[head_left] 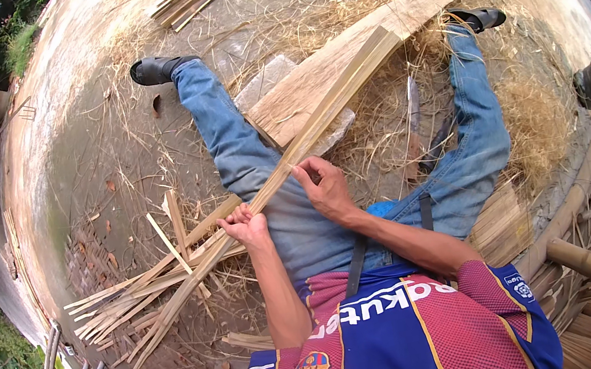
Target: The person sits on the ground and uses a machete to split long bamboo strips into thinner slats. They repeatedly position the bamboo on a wooden block, strike it with the machete, and separate the resulting pieces by hand.
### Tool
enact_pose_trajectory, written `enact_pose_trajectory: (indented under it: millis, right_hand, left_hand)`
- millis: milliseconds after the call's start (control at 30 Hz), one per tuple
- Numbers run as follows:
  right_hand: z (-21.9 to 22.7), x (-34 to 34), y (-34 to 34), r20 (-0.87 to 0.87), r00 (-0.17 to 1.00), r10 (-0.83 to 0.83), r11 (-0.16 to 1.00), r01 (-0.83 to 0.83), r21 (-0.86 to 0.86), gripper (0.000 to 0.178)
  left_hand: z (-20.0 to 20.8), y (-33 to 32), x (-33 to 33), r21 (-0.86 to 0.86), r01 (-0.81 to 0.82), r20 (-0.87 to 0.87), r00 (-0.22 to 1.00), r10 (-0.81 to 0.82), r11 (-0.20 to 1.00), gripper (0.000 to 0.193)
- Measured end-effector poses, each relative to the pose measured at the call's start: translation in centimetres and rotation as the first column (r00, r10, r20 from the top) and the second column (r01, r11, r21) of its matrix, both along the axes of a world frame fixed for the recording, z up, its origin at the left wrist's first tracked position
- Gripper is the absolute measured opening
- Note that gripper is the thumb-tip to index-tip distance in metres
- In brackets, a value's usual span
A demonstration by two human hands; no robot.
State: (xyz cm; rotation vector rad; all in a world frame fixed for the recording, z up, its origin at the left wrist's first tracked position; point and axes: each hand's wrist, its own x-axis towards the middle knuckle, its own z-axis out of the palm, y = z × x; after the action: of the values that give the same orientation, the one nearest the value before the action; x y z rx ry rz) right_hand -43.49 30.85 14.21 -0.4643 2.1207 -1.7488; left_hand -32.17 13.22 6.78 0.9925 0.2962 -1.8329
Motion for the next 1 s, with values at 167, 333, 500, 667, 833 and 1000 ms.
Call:
enact_pose_trajectory:
  millis: [167,333,500,667,833,1000]
  right_hand:
    - [-0.5,2.5,1.4,-0.055,0.981,0.185,0.982,-0.183,0.037,0.019]
    - [-0.4,0.6,0.6,0.055,0.998,0.042,0.998,-0.039,-0.056,0.022]
    - [-1.7,0.1,0.1,0.103,0.992,0.071,0.989,-0.056,-0.140,0.022]
    - [-2.7,-0.3,1.2,0.270,0.959,-0.084,0.988,0.115,-0.101,0.025]
    - [-1.3,-0.4,0.3,0.125,0.992,0.033,0.999,-0.029,-0.037,0.030]
    - [-0.4,-2.1,0.7,0.250,0.963,0.096,0.991,-0.068,-0.119,0.029]
  left_hand:
    - [0.2,0.2,0.0,-0.013,0.008,0.016,1.000,-0.008,1.000,0.060]
    - [-0.4,0.1,0.3,-0.044,0.021,0.002,1.000,-0.021,0.999,0.060]
    - [-0.6,0.0,0.5,-0.032,0.028,-0.030,0.999,-0.029,0.999,0.059]
    - [-0.9,-0.1,0.9,-0.032,0.033,-0.039,0.999,-0.034,0.999,0.059]
    - [-0.2,0.2,0.6,-0.034,0.018,-0.032,0.999,-0.019,0.999,0.059]
    - [0.5,0.8,0.7,-0.112,0.060,-0.127,0.989,-0.074,0.992,0.057]
